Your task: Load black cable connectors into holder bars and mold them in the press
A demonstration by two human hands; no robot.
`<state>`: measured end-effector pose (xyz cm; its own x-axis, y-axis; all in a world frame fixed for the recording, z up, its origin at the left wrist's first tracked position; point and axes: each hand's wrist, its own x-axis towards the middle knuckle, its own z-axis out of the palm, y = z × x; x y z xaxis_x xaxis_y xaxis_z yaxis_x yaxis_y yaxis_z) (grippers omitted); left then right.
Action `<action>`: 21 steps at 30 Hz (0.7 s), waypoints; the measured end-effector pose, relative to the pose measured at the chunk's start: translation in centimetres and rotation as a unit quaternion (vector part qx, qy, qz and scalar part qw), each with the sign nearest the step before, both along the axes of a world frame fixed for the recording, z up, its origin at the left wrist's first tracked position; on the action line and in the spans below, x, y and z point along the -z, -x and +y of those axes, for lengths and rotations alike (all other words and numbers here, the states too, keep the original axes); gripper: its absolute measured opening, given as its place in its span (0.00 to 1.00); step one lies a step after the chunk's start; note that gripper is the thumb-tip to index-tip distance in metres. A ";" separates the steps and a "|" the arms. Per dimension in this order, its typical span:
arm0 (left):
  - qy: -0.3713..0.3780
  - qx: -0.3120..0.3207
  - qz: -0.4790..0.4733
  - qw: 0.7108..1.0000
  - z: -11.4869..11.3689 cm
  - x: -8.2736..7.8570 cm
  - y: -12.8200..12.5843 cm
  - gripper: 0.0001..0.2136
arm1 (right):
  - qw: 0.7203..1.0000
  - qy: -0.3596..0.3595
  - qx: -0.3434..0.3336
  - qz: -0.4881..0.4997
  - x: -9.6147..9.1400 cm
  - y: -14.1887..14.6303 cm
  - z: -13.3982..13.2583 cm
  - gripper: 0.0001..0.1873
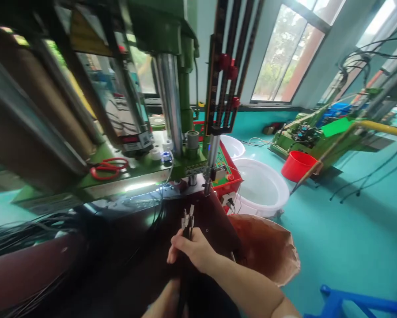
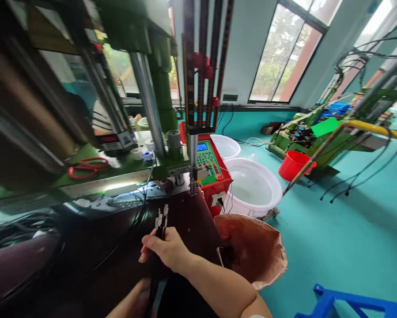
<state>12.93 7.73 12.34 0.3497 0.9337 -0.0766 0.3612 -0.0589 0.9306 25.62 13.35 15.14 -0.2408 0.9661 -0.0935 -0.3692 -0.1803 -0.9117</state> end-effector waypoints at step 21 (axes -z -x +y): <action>0.215 -0.057 -0.305 0.926 4.1 -0.1 -1.0 0.19 | 0.900 -0.170 -0.314 -0.250 -3.9 -2.3 7.2 0.29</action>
